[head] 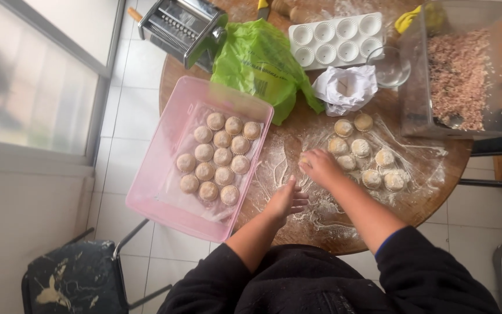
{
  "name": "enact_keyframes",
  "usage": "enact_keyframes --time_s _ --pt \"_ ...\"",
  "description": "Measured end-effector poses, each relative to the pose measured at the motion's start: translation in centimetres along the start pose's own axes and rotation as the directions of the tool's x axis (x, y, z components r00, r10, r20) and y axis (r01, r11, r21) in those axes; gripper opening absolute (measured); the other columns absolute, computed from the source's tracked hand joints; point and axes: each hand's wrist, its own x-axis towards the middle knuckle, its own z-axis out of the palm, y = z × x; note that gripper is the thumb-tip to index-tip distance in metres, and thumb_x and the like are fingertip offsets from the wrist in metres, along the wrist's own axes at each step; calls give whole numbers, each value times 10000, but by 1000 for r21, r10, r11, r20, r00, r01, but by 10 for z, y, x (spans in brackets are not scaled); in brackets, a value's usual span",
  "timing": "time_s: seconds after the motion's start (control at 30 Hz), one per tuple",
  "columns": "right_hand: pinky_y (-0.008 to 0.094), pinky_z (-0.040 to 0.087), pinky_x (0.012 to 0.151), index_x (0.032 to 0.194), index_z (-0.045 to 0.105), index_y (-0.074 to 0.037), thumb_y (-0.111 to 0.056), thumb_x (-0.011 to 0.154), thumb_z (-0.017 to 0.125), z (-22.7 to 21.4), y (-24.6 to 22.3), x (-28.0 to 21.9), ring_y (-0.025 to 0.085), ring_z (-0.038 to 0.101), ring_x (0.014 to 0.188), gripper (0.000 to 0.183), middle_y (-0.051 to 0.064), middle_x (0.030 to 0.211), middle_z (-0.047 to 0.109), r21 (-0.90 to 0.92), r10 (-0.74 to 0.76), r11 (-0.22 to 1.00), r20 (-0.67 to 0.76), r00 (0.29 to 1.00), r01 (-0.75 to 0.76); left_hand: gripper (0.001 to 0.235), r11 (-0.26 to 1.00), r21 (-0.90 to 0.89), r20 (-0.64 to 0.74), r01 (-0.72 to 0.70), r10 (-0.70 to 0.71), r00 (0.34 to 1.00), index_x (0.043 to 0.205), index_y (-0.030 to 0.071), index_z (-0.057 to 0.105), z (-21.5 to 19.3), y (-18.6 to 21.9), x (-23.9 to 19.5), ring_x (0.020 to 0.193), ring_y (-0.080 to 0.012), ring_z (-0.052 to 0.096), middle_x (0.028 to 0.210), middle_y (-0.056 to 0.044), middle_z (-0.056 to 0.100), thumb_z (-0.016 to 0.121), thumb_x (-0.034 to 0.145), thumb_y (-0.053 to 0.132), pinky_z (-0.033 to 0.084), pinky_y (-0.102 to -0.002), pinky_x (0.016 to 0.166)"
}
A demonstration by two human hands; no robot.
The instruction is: Arranging prepared dough items into a plastic container for storage or transport.
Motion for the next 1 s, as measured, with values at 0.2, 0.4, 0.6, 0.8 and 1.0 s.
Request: enact_keyframes --time_s 0.2,0.4,0.6,0.8,1.0 --pt "434 563 836 1034 690 -44 -380 973 628 8 -6 5 256 680 908 347 124 999 700 210 238 949 10 971 -235 956 962 -162 164 220 -194 967 1520 -128 268 -3 -7 12 1374 -469 487 1485 -351 459 140 1017 676 429 -549 1121" --pt "425 572 751 917 698 -38 -556 1128 415 -5 -23 -4 254 644 778 627 144 890 689 4 435 876 427 793 -483 1000 952 -130 199 278 -250 948 1552 -122 199 7 11 0 1419 -461 442 1523 -365 402 92 1009 710 402 -545 1157" --pt "366 571 691 988 692 -105 -323 833 749 3 -15 -37 187 693 795 273 45 894 731 287 67 950 196 978 -122 947 963 -130 182 234 -209 961 1531 -56 253 8 23 -9 1391 -481 469 1476 -369 448 101 968 691 418 -555 1137" --pt "394 627 859 1220 671 -91 -307 960 661 -22 -32 -62 244 752 966 338 116 1094 761 425 63 905 -113 992 -9 861 966 -197 145 170 -143 979 1431 -51 431 17 42 -20 1347 -457 535 1402 -342 538 87 1047 639 447 -537 1146" --pt "436 450 1159 1324 583 -21 -498 1122 352 -33 -54 -92 286 556 1345 567 181 1430 590 605 2 742 -433 901 289 719 915 -389 -78 -110 86 993 1239 -14 565 30 55 -15 1216 -439 589 1185 -274 639 145 1106 554 509 -541 1089"
